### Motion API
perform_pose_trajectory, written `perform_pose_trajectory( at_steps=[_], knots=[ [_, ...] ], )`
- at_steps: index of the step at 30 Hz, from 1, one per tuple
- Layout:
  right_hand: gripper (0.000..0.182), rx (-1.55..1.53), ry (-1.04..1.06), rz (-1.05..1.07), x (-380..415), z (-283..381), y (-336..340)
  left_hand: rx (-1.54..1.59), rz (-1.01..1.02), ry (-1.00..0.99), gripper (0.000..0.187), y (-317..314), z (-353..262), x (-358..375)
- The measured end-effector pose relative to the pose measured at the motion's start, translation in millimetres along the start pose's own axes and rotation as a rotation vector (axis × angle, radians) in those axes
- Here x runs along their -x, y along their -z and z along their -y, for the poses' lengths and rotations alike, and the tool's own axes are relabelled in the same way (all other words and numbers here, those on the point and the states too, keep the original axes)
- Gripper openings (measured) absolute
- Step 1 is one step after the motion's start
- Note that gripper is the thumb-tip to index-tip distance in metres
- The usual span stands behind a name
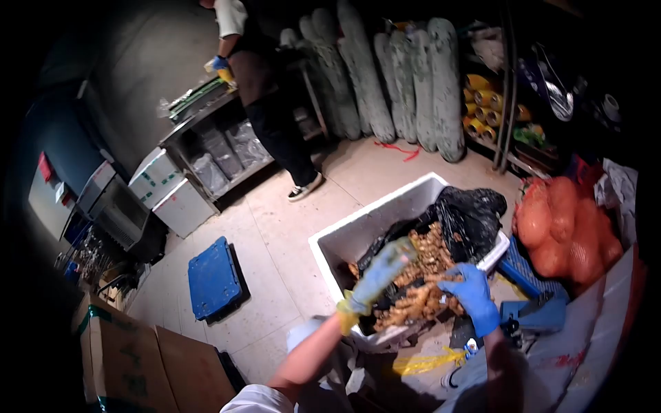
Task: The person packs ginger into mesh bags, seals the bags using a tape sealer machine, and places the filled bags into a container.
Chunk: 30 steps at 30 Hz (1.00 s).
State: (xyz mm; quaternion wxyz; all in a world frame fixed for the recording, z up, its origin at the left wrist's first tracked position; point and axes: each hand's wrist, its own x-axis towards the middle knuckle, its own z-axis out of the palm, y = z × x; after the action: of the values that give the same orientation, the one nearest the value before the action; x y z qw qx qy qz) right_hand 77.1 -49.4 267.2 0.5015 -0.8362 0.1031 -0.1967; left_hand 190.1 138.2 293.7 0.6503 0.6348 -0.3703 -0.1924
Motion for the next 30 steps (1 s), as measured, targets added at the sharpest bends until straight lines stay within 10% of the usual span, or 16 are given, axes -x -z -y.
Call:
perform_pose_trajectory(
  at_steps=[3,8,30],
  knots=[
    [0.026,-0.178,-0.132,-0.001,-10,6,10,0.223,-0.152,0.075,0.054,21,-4,2],
    [0.024,-0.351,-0.39,0.131,-22,14,5,0.001,0.184,0.185,0.051,15,-4,8],
    [0.02,-0.411,-0.357,0.422,-5,14,7,0.196,0.111,0.553,0.018,-20,6,11]
  ],
)
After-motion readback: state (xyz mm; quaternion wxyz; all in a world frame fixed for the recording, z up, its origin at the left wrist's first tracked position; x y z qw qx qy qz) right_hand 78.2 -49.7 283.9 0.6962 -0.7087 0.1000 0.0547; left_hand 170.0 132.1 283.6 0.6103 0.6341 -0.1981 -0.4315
